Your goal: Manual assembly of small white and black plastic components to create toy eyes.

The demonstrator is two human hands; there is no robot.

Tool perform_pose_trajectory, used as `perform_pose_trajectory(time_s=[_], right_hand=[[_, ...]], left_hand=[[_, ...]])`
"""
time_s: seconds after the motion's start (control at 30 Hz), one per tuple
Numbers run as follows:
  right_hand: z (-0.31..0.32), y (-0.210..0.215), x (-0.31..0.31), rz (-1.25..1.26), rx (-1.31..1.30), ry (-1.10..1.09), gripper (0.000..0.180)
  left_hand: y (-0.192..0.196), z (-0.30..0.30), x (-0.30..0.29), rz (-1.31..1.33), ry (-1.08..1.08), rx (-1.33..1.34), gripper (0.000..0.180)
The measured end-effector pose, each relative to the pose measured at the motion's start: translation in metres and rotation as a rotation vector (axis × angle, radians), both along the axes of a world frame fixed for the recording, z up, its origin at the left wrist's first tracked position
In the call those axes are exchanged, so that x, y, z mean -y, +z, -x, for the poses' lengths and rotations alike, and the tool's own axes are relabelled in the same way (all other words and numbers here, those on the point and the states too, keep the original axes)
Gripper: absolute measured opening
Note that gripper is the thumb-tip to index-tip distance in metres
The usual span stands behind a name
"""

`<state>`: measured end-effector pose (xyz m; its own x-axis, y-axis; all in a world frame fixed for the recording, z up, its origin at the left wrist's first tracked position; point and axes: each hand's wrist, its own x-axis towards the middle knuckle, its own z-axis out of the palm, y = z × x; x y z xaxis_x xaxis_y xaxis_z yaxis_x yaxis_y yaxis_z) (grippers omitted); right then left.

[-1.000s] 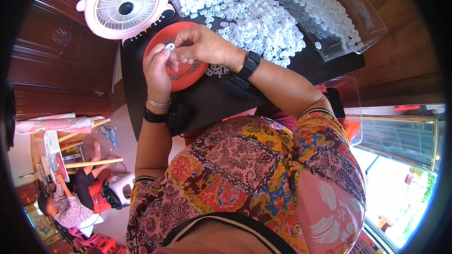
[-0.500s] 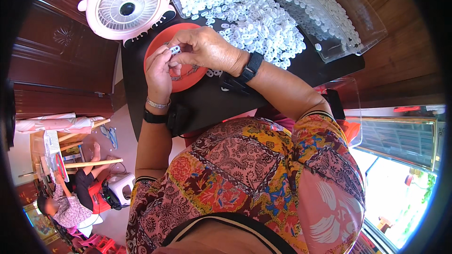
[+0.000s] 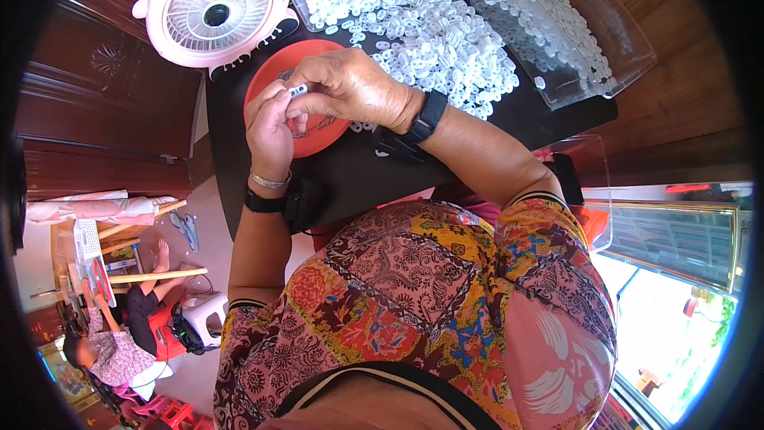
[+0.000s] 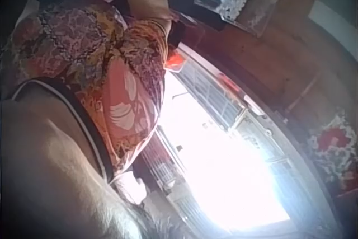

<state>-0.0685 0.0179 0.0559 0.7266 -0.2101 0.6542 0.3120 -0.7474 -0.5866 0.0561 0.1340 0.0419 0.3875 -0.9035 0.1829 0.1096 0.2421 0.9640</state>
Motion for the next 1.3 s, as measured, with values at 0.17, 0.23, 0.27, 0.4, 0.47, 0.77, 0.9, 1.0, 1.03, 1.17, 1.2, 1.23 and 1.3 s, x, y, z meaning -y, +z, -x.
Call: perform_pose_trajectory(time_s=[0.17,0.23,0.27,0.4,0.47,0.77,0.9,1.0,1.03,1.17,1.2,1.23,1.3], right_hand=[[-0.001,0.001,-0.003,0.032,0.059,0.009,0.024],[-0.001,0.002,-0.004,0.064,0.085,-0.004,0.023],[-0.001,0.001,-0.004,0.063,0.083,-0.006,0.023],[0.0,-0.001,-0.004,0.022,0.054,0.015,0.019],[0.0,0.003,-0.004,0.064,0.085,0.023,0.014],[-0.006,-0.006,0.0,0.062,0.06,-0.072,0.02],[0.004,0.01,0.005,0.18,0.055,-0.196,0.025],[0.018,0.043,0.016,0.21,0.205,-0.343,0.025],[0.026,0.056,0.024,0.263,0.247,-0.437,0.025],[0.069,0.099,0.072,0.414,0.281,-0.981,0.021],[0.075,0.118,0.07,0.248,0.168,-1.03,0.027],[0.092,0.121,0.087,0.432,0.228,-1.202,0.027],[0.086,0.114,0.09,0.608,0.284,-1.183,0.025]], left_hand=[[0.004,0.005,-0.003,0.026,0.02,-0.012,0.027],[0.004,0.006,-0.004,0.016,0.03,-0.024,0.027],[0.004,0.007,-0.003,0.007,0.037,-0.036,0.027],[0.001,0.009,0.0,0.034,0.008,-0.065,0.027],[0.004,0.016,-0.001,-0.001,0.125,-0.051,0.026],[-0.008,0.004,0.003,-0.05,0.155,0.018,0.023],[-0.012,0.001,0.009,0.073,0.142,0.064,0.023],[-0.008,0.001,0.005,0.008,0.193,0.096,0.024],[-0.009,0.001,0.005,0.01,0.197,0.092,0.024],[-0.007,0.002,0.004,0.017,0.18,0.084,0.025],[-0.008,0.001,0.003,0.011,0.181,0.071,0.025],[-0.003,0.008,0.009,0.023,0.145,0.063,0.025],[-0.006,0.0,0.007,0.039,0.152,0.094,0.024]])
